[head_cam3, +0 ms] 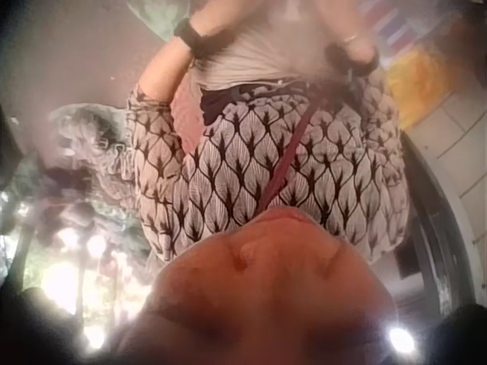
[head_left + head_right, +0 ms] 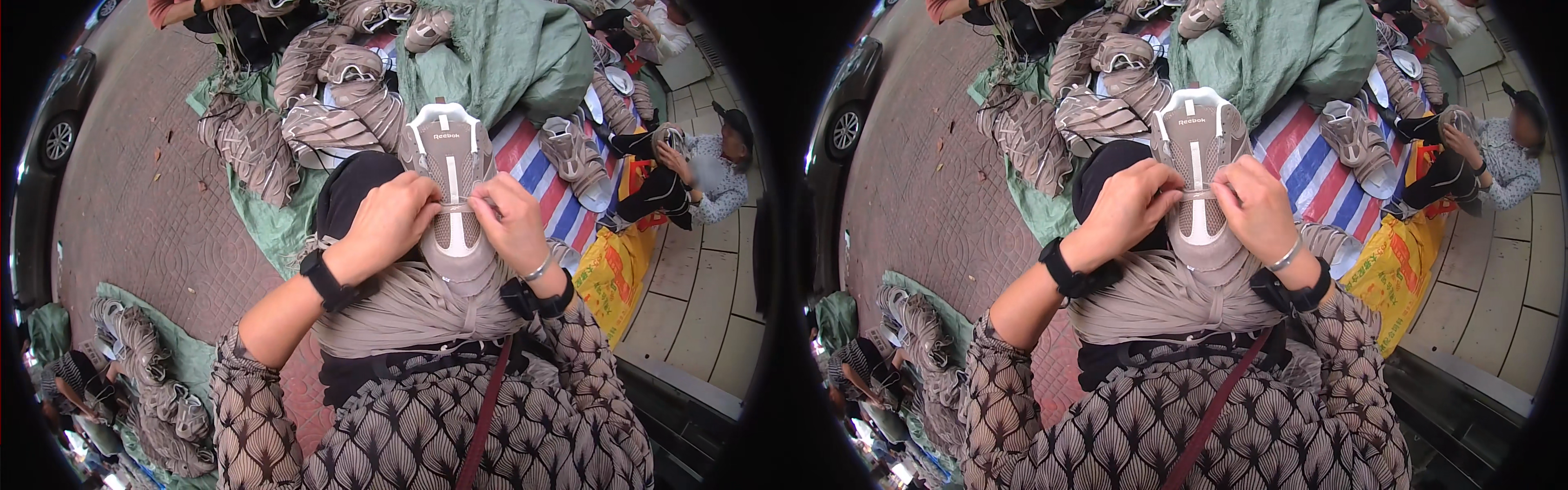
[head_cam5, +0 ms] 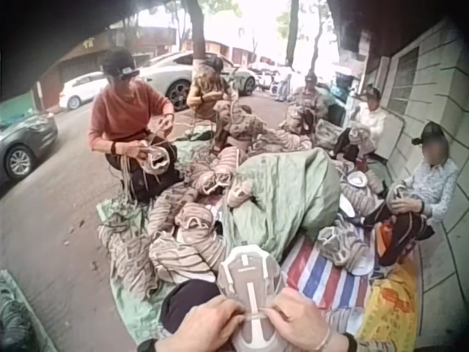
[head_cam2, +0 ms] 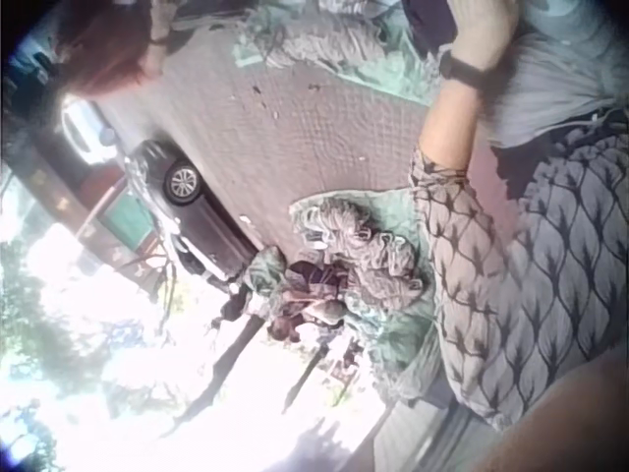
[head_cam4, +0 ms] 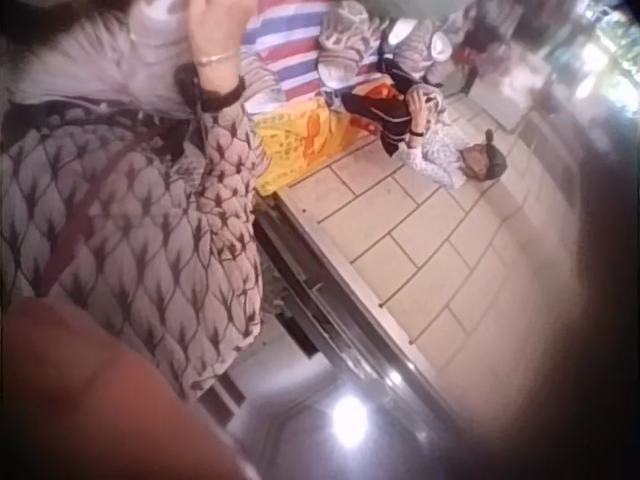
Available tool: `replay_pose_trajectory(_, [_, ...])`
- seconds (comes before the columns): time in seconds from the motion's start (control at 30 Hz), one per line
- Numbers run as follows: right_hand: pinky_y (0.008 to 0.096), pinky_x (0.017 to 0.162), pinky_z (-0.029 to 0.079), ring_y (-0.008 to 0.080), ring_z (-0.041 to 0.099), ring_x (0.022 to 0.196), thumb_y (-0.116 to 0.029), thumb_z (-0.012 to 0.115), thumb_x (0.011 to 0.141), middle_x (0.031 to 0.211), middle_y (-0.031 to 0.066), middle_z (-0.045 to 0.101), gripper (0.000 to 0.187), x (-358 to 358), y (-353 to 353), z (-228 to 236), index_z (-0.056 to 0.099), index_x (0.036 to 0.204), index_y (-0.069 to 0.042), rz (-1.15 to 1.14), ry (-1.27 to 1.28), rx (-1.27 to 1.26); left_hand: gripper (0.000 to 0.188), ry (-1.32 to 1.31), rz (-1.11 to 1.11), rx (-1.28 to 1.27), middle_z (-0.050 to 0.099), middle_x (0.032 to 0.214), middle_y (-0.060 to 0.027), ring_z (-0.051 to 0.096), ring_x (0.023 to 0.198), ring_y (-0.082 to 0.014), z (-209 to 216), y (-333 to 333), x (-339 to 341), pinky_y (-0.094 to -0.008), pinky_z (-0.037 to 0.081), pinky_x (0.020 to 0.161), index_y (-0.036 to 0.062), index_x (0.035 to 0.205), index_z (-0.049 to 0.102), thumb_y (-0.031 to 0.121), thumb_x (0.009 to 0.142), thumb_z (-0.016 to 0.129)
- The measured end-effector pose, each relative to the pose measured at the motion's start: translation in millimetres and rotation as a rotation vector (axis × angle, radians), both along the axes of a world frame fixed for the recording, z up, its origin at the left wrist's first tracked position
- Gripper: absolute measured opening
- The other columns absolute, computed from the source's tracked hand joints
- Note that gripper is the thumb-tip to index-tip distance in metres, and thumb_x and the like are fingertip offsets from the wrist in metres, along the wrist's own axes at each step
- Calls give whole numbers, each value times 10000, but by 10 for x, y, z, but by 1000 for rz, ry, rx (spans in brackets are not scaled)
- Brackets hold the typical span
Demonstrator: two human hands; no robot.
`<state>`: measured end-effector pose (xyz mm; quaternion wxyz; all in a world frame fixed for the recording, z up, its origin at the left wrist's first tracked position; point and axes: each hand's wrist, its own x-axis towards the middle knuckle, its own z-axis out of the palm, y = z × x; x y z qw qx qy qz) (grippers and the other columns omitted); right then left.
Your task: The person is sitting on the ground outdoors, lacing a beige Reebok sneaker. They thread the laces through the eyelets and tie them into a knot. Other people are visible in the background, also working on shoes.
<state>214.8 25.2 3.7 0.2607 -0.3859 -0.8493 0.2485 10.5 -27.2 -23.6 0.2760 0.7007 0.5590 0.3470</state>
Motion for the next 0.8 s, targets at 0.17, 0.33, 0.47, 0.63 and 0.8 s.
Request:
replay_pose_trajectory(0.17, [391,667,475,337,595,760,-28,624,828,801,137,550,36,-4,68,-52,597,838,-8,61,-59,12,157,32,-41,-27,633,845,-150,635,791,-341,-105,119,35,-407,501,692,-2,898,623,97,808,705])
replay_pose_trajectory(0.33, [409,673,472,358,588,769,-32,615,828,801,151,538,38,-2,124,-6,586,835,-8,114,-165,3,166,70,-53,-37,637,852,-160,641,800,-353,-127,134,70,-422,507,699,-14,890,621,92,798,712])
replay_pose_trajectory(0.47, [369,648,467,296,593,724,-45,629,837,790,124,544,47,-5,103,-102,604,850,-6,72,-127,-34,163,68,-54,-32,631,836,-163,641,794,-355,-163,152,77,-424,508,693,-18,878,620,85,793,713])
replay_pose_trajectory(0.63, [277,618,428,142,530,670,-59,643,858,782,52,548,61,105,221,-299,636,881,-3,40,88,-466,155,40,-74,-24,627,825,-160,641,782,-344,-165,176,58,-414,508,687,-19,867,620,78,788,712])
replay_pose_trajectory(0.8, [296,612,434,188,550,663,-34,630,846,773,78,547,39,89,125,-260,621,852,3,33,72,-260,151,27,-69,-32,627,825,-160,640,772,-339,-184,161,59,-412,506,682,-18,867,620,74,787,709])
